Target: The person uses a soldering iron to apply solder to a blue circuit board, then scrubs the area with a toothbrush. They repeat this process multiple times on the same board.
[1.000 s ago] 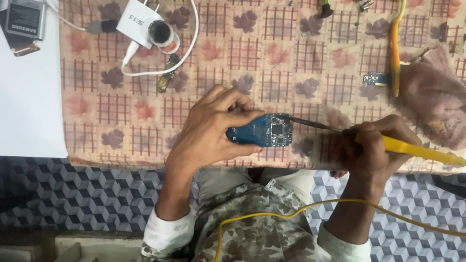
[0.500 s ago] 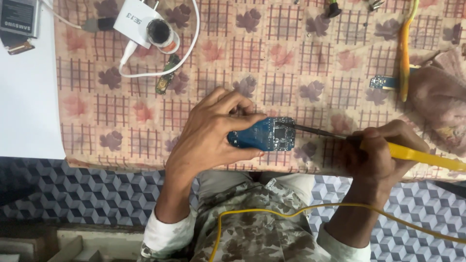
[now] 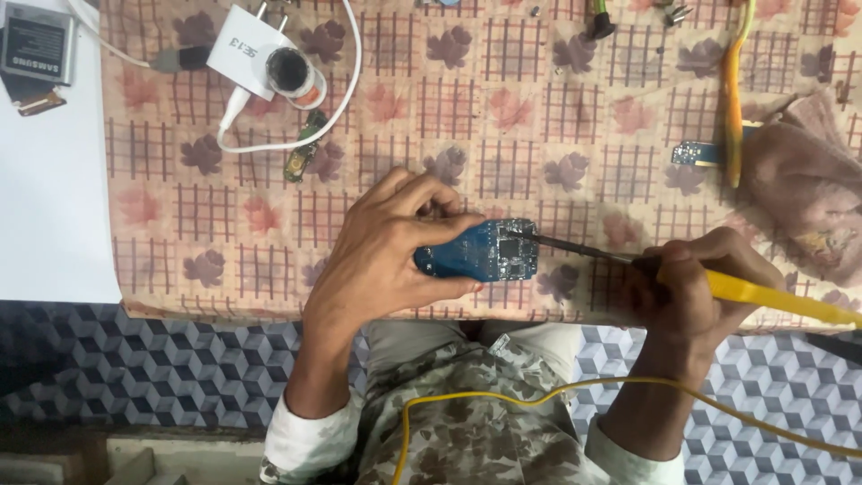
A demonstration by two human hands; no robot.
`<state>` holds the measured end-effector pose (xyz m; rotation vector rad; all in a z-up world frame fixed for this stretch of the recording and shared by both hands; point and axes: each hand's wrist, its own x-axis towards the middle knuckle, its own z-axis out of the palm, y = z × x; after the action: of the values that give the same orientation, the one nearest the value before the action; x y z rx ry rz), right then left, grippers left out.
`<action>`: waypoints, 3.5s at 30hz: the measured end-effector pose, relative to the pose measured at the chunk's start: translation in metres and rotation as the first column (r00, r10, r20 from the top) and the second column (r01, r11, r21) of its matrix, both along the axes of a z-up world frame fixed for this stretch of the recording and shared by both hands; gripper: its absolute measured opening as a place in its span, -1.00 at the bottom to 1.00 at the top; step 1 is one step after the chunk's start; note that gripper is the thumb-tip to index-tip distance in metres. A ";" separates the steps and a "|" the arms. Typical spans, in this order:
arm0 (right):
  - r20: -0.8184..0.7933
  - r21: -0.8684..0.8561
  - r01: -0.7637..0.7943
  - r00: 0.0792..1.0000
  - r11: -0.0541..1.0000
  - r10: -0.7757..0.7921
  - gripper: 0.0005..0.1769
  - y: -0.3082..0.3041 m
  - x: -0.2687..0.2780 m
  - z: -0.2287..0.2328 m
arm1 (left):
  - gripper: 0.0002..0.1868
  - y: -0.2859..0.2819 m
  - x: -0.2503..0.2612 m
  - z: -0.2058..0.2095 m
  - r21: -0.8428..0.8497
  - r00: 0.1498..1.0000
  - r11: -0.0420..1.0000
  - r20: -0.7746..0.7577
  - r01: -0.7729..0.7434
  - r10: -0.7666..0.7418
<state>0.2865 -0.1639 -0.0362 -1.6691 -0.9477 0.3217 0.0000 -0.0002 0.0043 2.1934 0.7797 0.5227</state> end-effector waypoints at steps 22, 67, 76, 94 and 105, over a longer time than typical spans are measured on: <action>-0.162 0.065 -0.009 0.987 0.998 0.019 -0.71 0.005 -0.004 -0.002 | -0.41 0.000 0.001 0.011 0.006 1.000 1.000 0.006 0.000 0.000; -0.227 0.021 0.055 0.973 0.998 -0.049 -0.82 0.021 -0.021 0.022 | -0.41 -0.003 0.001 0.011 0.010 1.000 1.000 0.002 -0.003 0.003; -0.100 0.041 -0.010 0.995 0.999 0.014 -0.78 0.019 -0.015 0.016 | -0.40 -0.003 0.002 0.010 0.024 1.000 1.000 0.001 -0.004 0.004; -0.128 0.038 0.010 0.992 0.999 -0.005 -0.78 0.019 -0.012 0.013 | -0.40 -0.002 0.003 0.010 0.015 1.000 1.000 -0.025 0.001 0.000; -0.238 0.005 0.061 0.969 0.998 -0.058 -0.77 0.020 -0.023 0.021 | -0.38 -0.003 0.002 0.010 0.005 1.000 1.000 -0.019 0.003 -0.003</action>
<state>0.2630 -0.1442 -0.0153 -1.6029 -0.7177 0.4631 0.0016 -0.0027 0.0139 2.2067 0.7857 0.5030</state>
